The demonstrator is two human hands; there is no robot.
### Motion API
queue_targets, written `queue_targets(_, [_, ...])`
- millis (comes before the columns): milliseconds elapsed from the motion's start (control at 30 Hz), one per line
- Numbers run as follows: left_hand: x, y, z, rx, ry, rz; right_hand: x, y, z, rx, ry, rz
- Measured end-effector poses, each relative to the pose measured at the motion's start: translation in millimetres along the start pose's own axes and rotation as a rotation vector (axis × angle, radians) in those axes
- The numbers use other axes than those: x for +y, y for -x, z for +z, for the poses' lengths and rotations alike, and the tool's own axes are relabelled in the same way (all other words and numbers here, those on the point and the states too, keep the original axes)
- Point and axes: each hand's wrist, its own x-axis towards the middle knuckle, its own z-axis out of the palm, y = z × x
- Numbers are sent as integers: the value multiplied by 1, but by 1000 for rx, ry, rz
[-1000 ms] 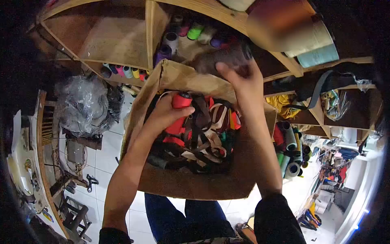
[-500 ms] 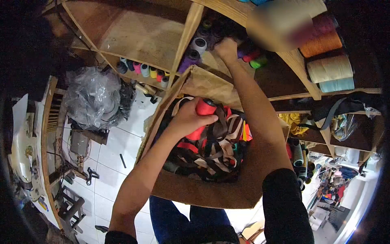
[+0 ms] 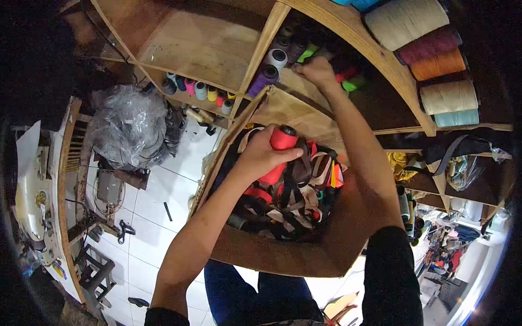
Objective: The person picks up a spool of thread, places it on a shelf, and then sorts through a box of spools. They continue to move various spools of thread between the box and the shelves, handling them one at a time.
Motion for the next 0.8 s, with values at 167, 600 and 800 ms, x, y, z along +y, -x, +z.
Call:
queue_targets(167, [9,3,0,15,209,-19,-31,119,-59,-59,-383,-111])
queue_targets(600, [8,3,11,103,-200,219,-51,160,-95,-75,-602,-84])
queue_targets(800, [3,18,17,-303,-954,28,-39,97,-90,202,-34,28])
